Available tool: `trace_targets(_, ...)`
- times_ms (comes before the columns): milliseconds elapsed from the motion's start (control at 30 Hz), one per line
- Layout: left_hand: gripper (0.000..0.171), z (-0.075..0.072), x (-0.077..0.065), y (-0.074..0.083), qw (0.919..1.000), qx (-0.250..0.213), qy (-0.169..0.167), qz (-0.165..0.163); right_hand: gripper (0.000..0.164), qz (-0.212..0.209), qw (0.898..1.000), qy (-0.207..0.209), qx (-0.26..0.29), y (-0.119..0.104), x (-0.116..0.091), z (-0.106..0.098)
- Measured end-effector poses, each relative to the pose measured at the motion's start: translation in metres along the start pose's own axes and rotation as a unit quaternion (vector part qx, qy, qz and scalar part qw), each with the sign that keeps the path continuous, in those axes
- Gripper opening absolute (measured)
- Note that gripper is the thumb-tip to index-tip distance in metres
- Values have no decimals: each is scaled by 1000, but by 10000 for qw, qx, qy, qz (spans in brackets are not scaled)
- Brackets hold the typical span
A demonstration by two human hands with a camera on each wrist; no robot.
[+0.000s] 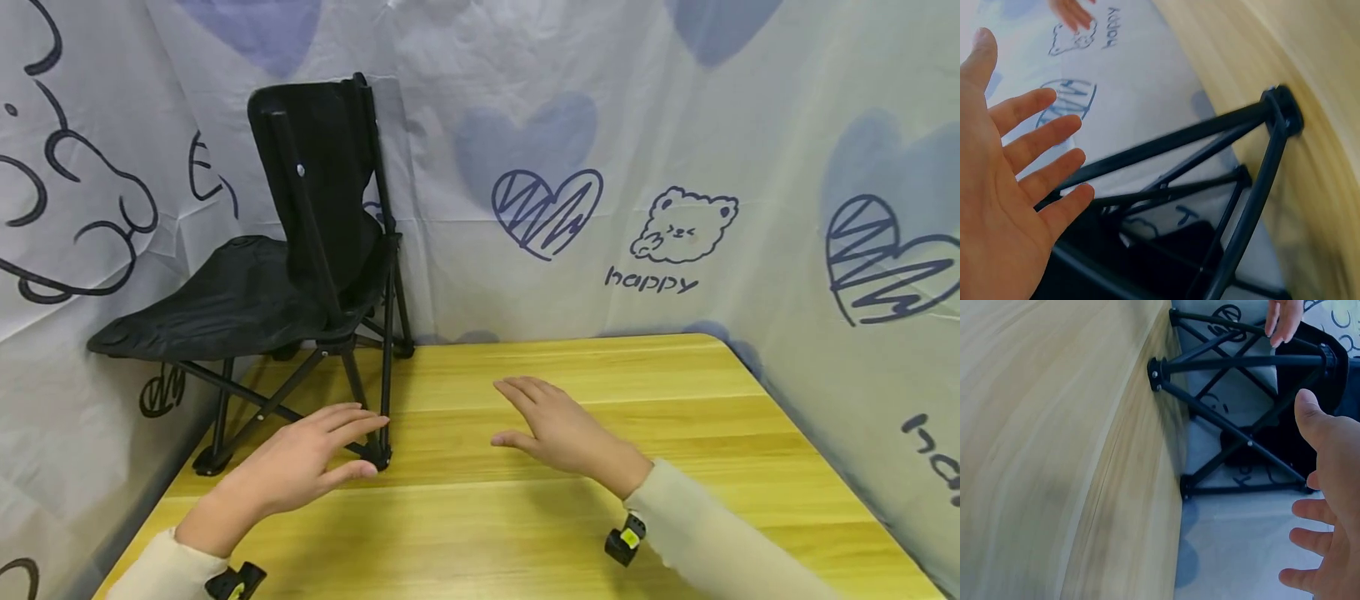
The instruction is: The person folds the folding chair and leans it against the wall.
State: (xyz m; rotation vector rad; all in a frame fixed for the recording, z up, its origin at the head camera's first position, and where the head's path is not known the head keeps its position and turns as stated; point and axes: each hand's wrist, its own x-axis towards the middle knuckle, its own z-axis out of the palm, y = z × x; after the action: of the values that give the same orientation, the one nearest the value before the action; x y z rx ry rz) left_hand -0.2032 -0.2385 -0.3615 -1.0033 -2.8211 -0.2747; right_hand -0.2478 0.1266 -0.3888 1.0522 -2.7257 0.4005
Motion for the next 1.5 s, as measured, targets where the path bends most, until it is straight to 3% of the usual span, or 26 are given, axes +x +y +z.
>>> trace_targets(533,49,-37,-33,-19,9941,428,973,-206,78,41,9983,11,581,-44,58,20)
trace_targets(800,47,-59,-39,-32,9792,733,1885,-142,73,17,9970,184,751,-60,86,28)
trace_targets(1100,40,-80,-47,-57,9579,921,2712,-182,71,78,9944,148,1041,-77,109,39)
trace_targets(1300,37,-87,-47,-74,9540,880,2848,-309,69,47,9924,115,1227,-87,124,41)
trace_targets(1500,37,-93,-47,-91,9583,861,2668,-562,72,189,9892,16,1452,-99,135,43)
